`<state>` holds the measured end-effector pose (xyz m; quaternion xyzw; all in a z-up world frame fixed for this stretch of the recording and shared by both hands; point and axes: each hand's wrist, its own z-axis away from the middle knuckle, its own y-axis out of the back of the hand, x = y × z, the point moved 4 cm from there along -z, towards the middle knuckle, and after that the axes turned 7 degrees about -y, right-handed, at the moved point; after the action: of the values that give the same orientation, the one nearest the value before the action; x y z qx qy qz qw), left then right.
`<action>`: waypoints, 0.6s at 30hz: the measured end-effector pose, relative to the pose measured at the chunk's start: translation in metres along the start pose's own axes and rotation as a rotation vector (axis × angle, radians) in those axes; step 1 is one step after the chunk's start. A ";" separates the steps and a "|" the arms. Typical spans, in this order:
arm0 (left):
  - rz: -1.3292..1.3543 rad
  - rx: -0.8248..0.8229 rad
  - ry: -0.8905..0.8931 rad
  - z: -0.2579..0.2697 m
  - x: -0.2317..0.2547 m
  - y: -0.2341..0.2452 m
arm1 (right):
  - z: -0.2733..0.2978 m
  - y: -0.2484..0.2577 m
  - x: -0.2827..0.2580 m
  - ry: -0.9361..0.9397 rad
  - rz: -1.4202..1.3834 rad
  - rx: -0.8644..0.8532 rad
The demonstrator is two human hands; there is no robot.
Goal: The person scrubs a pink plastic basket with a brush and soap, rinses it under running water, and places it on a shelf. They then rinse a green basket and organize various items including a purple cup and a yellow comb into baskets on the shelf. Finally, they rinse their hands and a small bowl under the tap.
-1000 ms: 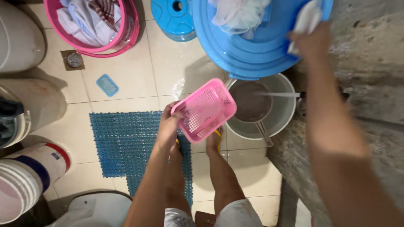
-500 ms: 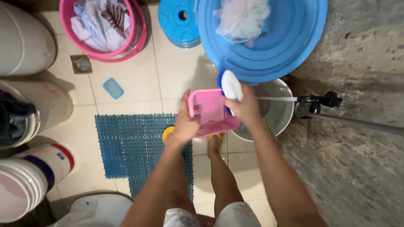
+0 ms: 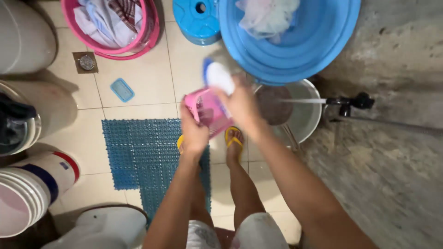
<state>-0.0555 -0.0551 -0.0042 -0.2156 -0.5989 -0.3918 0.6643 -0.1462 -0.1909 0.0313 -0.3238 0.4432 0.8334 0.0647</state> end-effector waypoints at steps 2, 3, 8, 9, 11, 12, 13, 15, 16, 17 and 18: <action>-0.129 0.031 -0.019 -0.007 0.009 0.002 | -0.003 0.003 0.009 -0.049 -0.135 0.018; -0.260 0.059 -0.033 -0.014 0.013 0.006 | -0.008 0.003 0.012 -0.102 -0.274 0.031; -0.655 0.014 -0.203 -0.003 0.028 0.021 | 0.007 0.027 0.005 0.203 -0.142 -0.012; -0.744 0.000 -0.294 -0.004 0.027 0.026 | -0.003 0.026 0.014 0.049 -0.155 -0.113; -0.737 0.000 -0.379 -0.012 0.029 0.033 | 0.004 0.037 -0.001 0.129 -0.162 -0.130; -0.726 -0.013 -0.451 -0.011 0.030 0.035 | 0.012 0.041 -0.007 0.193 -0.167 -0.156; -0.725 -0.013 -0.447 -0.011 0.036 0.037 | 0.012 0.043 -0.006 0.192 -0.165 -0.160; -0.686 -0.052 -0.524 -0.009 0.049 0.042 | 0.014 0.041 -0.004 0.158 -0.236 -0.296; -0.691 -0.048 -0.527 -0.010 0.044 0.043 | 0.013 0.038 -0.006 0.164 -0.239 -0.296; -0.704 -0.051 -0.516 -0.011 0.038 0.044 | 0.010 0.035 -0.001 -0.004 -0.223 -0.292; -0.709 -0.057 -0.508 -0.012 0.032 0.043 | 0.010 0.033 0.005 -0.177 -0.202 -0.284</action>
<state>-0.0151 -0.0470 0.0318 -0.1043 -0.7692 -0.5467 0.3140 -0.1683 -0.2043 0.0553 -0.2981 0.2791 0.9020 0.1404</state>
